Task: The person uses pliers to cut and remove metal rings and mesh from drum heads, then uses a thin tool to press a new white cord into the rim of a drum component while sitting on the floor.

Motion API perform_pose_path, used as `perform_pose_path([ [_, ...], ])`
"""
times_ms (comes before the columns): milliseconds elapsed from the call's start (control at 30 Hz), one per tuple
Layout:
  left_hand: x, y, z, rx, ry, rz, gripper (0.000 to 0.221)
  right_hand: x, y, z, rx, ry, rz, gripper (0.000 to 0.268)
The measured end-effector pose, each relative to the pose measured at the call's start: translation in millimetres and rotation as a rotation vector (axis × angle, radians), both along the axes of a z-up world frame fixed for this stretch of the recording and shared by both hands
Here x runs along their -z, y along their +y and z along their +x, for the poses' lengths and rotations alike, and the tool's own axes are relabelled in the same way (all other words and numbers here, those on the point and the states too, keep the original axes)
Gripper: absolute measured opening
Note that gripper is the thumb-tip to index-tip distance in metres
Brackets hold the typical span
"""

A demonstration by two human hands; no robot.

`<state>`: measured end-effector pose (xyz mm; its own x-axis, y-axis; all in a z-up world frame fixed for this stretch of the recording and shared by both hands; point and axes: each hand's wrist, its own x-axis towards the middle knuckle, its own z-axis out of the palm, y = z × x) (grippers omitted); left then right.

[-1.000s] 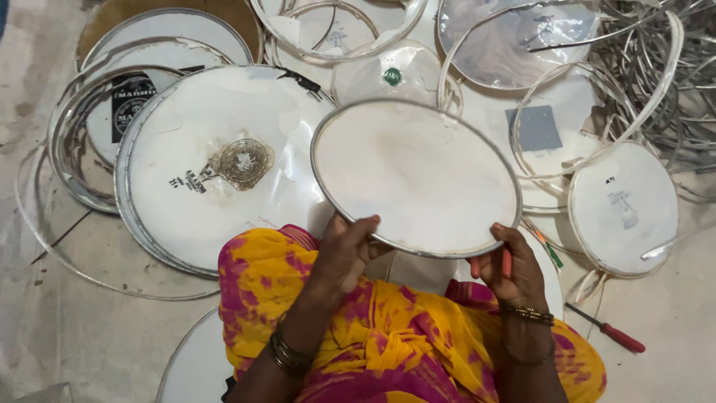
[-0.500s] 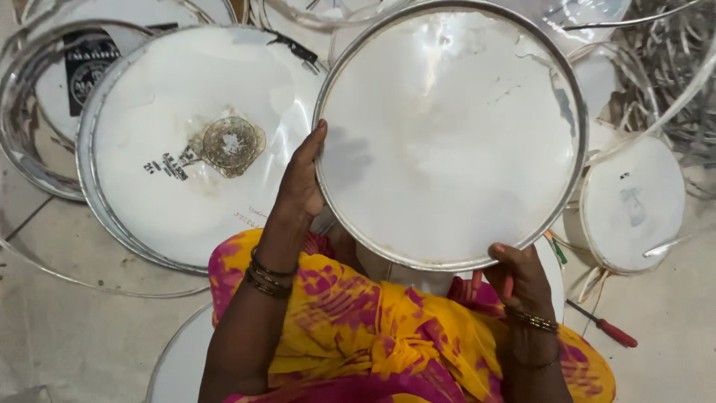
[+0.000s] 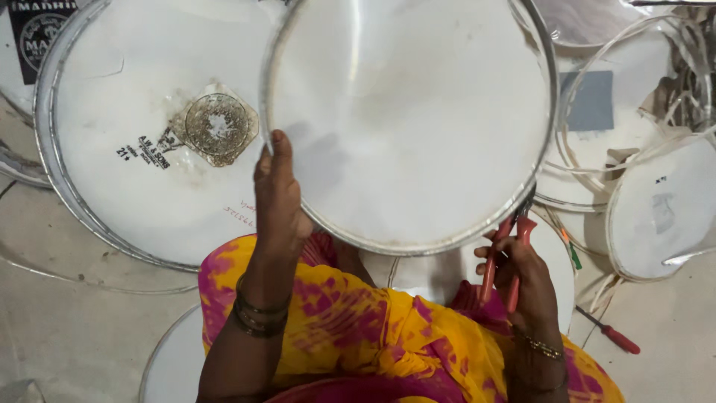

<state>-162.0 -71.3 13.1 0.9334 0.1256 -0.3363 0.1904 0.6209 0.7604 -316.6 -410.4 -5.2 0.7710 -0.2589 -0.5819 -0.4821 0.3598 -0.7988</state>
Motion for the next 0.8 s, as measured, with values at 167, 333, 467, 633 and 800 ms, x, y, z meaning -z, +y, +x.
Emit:
perform_pose_path([
  [167, -12.4, 9.3, -2.8, -0.138, -0.084, 0.092, 0.053, -1.7, 0.4, -6.4, -0.271, -0.068, -0.085, 0.015],
  [333, -22.9, 12.4, -2.3, -0.225, -0.120, 0.173, 0.053, -10.2, 7.5, -11.1, -0.486, -0.056, 0.015, 0.024],
  [467, -15.8, 16.8, -6.8, -0.343, -0.006, 0.307, 0.057, -17.3, 15.0, -12.0, -0.644, -0.041, 0.129, 0.029],
  [633, -11.3, 16.6, -6.1, -0.339, -0.102, 0.296, 0.056, -16.6, 18.5, -12.9, -0.697, -0.052, 0.187, 0.034],
  [800, -17.8, 9.5, -5.5, -0.282, -0.166, 0.190, 0.048, -16.2, 20.1, -11.2, -0.726, -0.080, 0.157, 0.036],
])
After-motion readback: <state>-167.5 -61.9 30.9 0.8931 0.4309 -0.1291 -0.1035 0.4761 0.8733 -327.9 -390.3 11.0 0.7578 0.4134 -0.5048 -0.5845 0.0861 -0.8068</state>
